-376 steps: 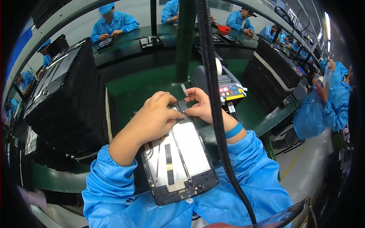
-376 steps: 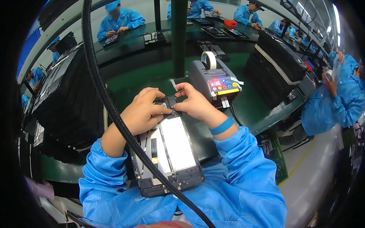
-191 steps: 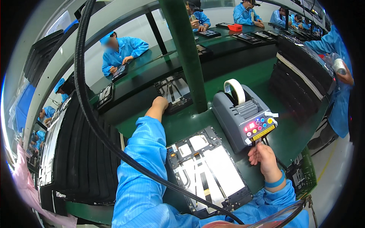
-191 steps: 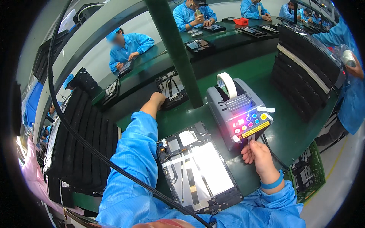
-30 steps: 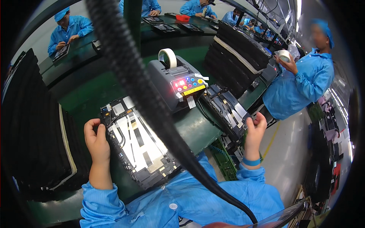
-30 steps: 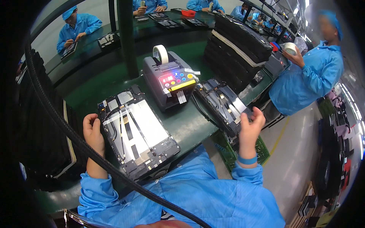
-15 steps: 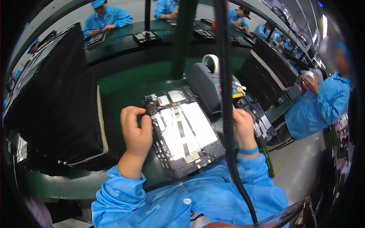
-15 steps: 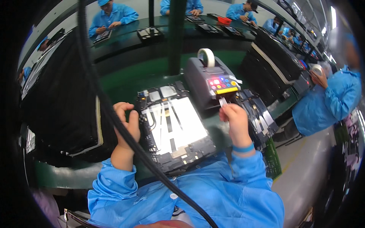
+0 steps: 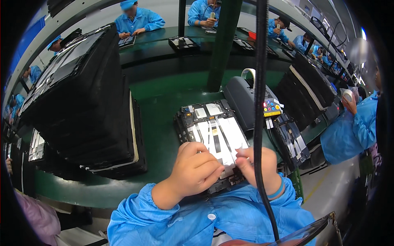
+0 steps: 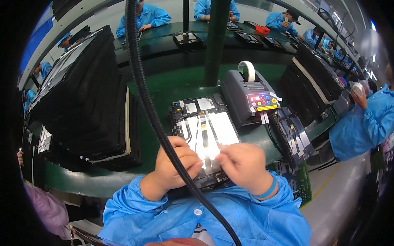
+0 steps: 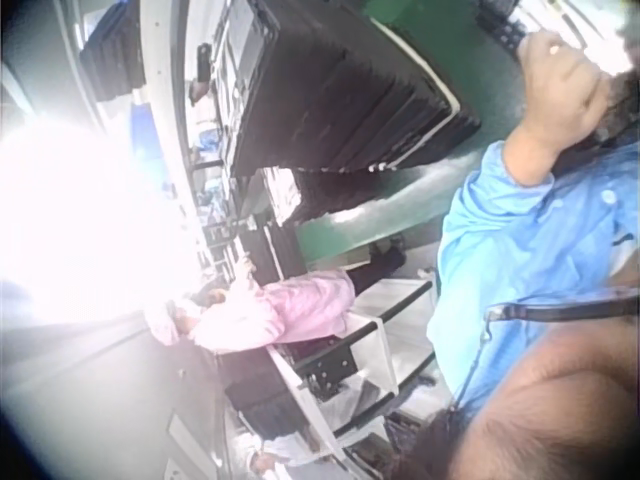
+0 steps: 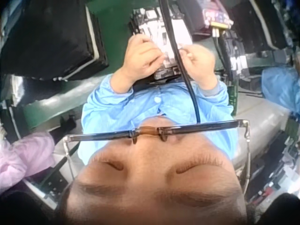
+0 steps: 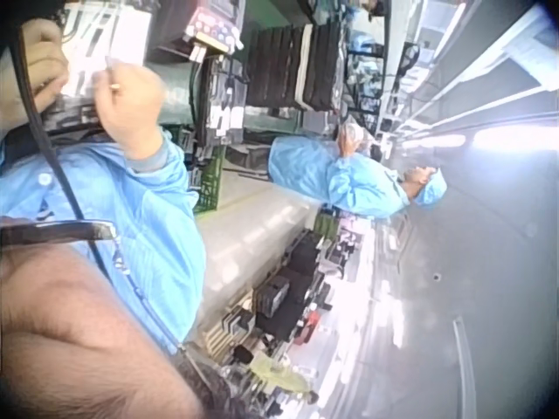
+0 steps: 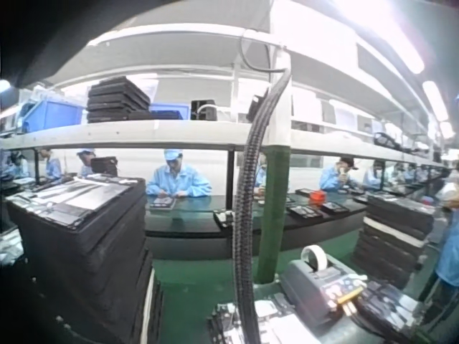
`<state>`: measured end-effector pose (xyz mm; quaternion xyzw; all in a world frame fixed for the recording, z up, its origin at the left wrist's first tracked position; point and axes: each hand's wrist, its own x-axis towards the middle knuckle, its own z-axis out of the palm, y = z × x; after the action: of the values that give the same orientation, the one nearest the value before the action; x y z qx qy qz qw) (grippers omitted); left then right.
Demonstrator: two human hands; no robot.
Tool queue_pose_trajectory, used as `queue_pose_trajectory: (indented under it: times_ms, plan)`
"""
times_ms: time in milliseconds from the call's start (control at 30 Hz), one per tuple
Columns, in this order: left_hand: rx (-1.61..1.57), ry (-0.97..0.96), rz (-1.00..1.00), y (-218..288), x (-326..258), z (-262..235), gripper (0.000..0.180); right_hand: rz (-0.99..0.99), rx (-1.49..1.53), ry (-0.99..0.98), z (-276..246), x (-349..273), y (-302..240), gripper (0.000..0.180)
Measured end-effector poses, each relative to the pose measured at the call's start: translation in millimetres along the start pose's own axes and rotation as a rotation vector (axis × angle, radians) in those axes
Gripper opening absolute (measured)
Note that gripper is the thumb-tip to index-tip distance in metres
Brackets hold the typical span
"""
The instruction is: Assembling and applying adhesive tape to electronic components on a factory production line.
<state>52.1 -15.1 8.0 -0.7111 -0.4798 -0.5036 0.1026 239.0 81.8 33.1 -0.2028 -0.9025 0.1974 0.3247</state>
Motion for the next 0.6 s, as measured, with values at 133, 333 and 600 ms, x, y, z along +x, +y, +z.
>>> queue_pose_trajectory:
  times_ms: [133,333,600]
  plan:
    - [-0.043,0.003,0.016,-1,1,0,0.014,0.079,0.302,0.027,-9,-5,5,0.016]
    - [-0.030,-0.056,-0.026,-7,-1,3,0.024,-0.096,0.295,0.084,0,0,15,0.007]
    - [-0.226,0.283,-0.744,-103,-44,50,0.069,0.514,1.228,0.105,52,-40,114,0.041]
